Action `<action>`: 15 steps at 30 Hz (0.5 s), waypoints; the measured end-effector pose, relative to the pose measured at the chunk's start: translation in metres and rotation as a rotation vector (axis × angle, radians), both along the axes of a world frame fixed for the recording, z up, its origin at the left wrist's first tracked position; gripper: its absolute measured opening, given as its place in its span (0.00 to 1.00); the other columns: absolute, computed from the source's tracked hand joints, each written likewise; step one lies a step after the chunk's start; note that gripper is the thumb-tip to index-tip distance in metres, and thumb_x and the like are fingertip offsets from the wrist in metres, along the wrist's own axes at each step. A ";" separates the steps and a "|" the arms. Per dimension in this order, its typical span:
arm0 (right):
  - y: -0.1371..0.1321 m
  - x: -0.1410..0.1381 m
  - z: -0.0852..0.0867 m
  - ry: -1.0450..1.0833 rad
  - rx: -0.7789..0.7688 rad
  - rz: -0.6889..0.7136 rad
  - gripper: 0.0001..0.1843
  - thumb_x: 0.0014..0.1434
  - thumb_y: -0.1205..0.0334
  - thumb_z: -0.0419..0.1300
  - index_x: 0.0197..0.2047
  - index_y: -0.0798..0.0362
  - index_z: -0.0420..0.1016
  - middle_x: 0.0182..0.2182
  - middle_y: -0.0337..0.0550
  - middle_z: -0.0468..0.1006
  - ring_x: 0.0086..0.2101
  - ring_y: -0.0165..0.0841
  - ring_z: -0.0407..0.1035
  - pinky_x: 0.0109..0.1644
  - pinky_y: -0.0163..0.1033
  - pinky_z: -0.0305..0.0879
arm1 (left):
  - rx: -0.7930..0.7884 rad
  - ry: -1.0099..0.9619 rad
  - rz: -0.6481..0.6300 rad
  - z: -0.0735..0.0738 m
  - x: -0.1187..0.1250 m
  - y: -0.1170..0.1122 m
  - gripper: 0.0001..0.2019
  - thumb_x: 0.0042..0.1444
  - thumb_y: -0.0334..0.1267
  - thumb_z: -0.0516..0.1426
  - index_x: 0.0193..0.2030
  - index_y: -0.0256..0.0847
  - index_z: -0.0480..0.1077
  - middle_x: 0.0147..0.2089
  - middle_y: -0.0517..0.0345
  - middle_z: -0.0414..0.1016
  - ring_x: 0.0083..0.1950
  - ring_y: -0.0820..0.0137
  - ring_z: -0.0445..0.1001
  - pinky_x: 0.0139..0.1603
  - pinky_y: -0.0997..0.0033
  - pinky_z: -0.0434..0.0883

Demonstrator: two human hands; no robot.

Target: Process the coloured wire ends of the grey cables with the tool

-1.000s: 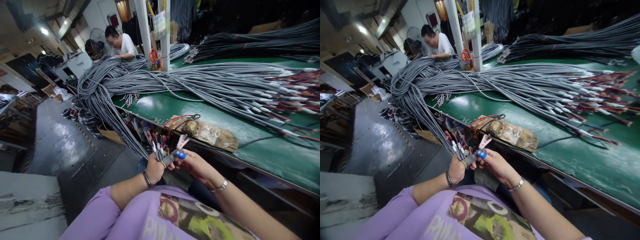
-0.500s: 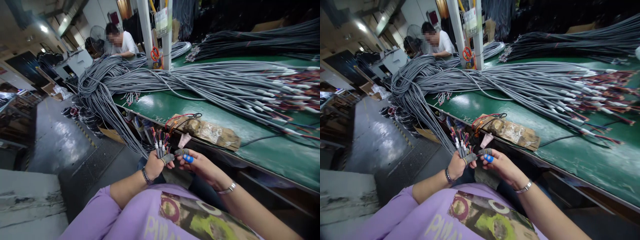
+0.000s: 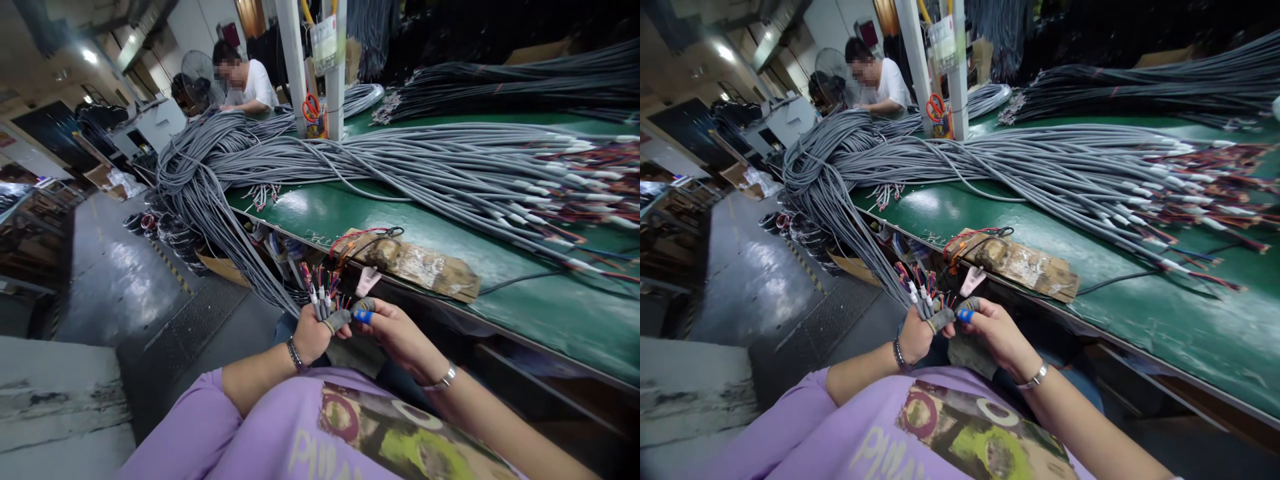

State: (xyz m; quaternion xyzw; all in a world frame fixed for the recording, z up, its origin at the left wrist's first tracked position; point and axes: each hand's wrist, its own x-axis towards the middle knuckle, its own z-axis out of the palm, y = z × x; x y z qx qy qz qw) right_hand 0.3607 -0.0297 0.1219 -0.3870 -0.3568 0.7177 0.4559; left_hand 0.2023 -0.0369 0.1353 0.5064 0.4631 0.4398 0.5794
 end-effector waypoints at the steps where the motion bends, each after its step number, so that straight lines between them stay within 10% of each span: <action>1: 0.000 0.001 -0.001 0.020 -0.013 0.005 0.14 0.42 0.55 0.73 0.24 0.55 0.74 0.20 0.37 0.70 0.23 0.26 0.60 0.27 0.33 0.58 | 0.003 -0.018 0.029 0.000 0.000 0.000 0.20 0.51 0.50 0.62 0.18 0.35 0.72 0.18 0.56 0.71 0.21 0.75 0.68 0.26 0.75 0.68; 7: 0.013 0.013 -0.007 0.271 -0.224 -0.038 0.19 0.43 0.44 0.71 0.30 0.51 0.77 0.29 0.40 0.76 0.29 0.30 0.69 0.34 0.36 0.69 | -0.048 -0.126 0.117 0.009 0.003 0.004 0.18 0.46 0.48 0.65 0.20 0.34 0.72 0.17 0.58 0.70 0.18 0.76 0.67 0.21 0.76 0.65; 15: 0.028 0.012 0.007 0.062 -0.001 -0.079 0.19 0.48 0.45 0.68 0.28 0.54 0.75 0.25 0.39 0.72 0.24 0.27 0.62 0.30 0.34 0.64 | -0.032 -0.172 0.039 0.021 0.015 0.009 0.17 0.47 0.47 0.65 0.20 0.34 0.72 0.16 0.59 0.69 0.18 0.76 0.66 0.21 0.76 0.65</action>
